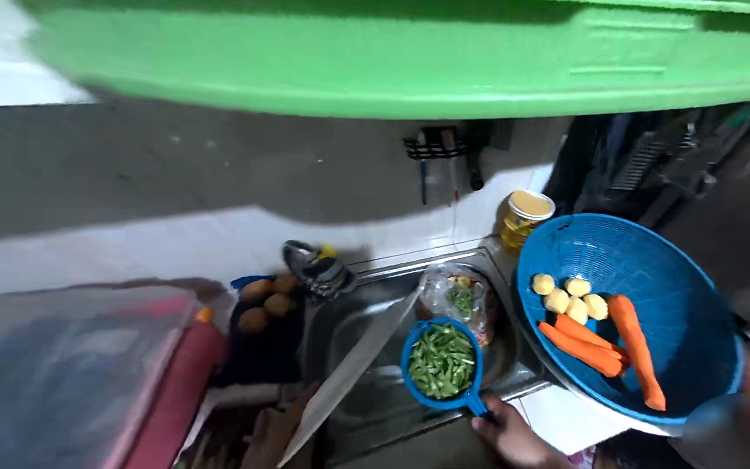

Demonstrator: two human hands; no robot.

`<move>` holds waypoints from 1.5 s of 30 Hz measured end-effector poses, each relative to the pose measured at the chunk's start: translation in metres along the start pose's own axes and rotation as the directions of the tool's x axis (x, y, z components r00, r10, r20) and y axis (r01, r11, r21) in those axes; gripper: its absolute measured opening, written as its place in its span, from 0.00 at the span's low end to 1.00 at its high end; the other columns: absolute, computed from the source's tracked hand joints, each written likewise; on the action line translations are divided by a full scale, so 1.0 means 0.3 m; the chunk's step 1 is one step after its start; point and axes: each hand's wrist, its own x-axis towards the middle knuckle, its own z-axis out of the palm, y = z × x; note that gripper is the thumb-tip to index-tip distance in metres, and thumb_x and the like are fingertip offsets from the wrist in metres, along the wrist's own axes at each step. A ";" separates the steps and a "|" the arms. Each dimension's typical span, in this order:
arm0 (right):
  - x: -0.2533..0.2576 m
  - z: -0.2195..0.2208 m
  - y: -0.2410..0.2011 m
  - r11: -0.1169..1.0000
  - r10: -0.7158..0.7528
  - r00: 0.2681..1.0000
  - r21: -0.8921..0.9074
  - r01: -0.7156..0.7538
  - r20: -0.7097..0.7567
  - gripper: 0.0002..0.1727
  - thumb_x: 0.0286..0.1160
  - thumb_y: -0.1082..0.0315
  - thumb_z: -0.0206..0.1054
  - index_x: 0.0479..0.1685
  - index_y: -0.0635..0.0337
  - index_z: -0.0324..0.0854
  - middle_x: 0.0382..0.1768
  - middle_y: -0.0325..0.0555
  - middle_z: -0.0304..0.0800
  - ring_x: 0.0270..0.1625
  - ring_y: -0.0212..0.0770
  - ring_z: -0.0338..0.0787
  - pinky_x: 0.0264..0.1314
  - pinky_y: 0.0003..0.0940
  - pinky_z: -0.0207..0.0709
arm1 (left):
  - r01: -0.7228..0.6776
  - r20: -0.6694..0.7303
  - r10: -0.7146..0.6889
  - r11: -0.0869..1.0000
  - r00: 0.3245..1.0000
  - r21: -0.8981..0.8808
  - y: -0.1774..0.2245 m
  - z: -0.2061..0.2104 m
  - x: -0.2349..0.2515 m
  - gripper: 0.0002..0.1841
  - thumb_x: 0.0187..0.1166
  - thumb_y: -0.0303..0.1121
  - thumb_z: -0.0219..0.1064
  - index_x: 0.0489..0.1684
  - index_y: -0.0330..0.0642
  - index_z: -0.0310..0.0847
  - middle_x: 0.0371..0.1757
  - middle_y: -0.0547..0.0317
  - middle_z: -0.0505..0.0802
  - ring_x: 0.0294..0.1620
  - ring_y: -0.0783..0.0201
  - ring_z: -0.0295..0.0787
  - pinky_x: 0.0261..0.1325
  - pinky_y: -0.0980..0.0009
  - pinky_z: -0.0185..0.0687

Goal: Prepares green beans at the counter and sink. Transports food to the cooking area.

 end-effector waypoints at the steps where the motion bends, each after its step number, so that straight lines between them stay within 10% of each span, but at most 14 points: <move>1: 0.004 -0.018 0.006 1.000 0.012 1.000 -0.005 -0.012 -0.006 0.22 0.77 0.43 0.71 0.63 0.42 0.82 0.45 0.35 0.94 0.43 0.36 0.93 0.45 0.44 0.91 | -0.008 -0.012 0.008 1.000 1.000 0.005 -0.033 0.013 0.003 0.22 0.84 0.37 0.67 0.75 0.43 0.82 0.71 0.46 0.90 0.77 0.47 0.82 0.86 0.43 0.67; 7: -0.032 -0.074 -0.107 0.998 -0.049 0.999 0.029 0.048 0.019 0.17 0.81 0.48 0.68 0.63 0.42 0.79 0.32 0.37 0.87 0.27 0.35 0.85 0.28 0.37 0.83 | 0.011 -0.061 -0.012 1.000 0.998 -0.015 -0.191 0.078 0.002 0.21 0.82 0.35 0.68 0.74 0.51 0.84 0.68 0.64 0.93 0.74 0.65 0.85 0.92 0.49 0.61; 19: 0.012 -0.112 0.061 0.995 -0.066 0.997 -0.078 0.068 0.027 0.17 0.80 0.47 0.69 0.61 0.39 0.81 0.38 0.33 0.91 0.34 0.33 0.89 0.35 0.38 0.88 | 0.013 -0.110 -0.016 1.000 0.994 -0.028 -0.310 0.134 0.004 0.21 0.82 0.37 0.68 0.74 0.56 0.85 0.68 0.70 0.92 0.73 0.68 0.85 0.91 0.53 0.64; 25: 0.021 -0.135 -0.003 0.996 -0.029 0.999 0.079 0.027 0.018 0.18 0.86 0.45 0.61 0.66 0.40 0.74 0.26 0.42 0.81 0.18 0.39 0.79 0.17 0.40 0.79 | -0.006 -0.093 0.003 1.000 0.996 -0.030 -0.350 0.148 0.004 0.21 0.82 0.39 0.68 0.74 0.60 0.84 0.68 0.74 0.91 0.73 0.70 0.85 0.91 0.52 0.65; 45: -0.013 -0.170 -0.024 0.994 0.067 0.993 -0.097 -0.058 0.093 0.18 0.81 0.46 0.67 0.62 0.42 0.81 0.34 0.40 0.93 0.29 0.40 0.91 0.30 0.44 0.89 | -0.037 -0.082 0.036 0.999 0.996 -0.010 -0.371 0.162 0.003 0.22 0.83 0.42 0.68 0.77 0.63 0.82 0.69 0.75 0.91 0.74 0.69 0.85 0.91 0.50 0.63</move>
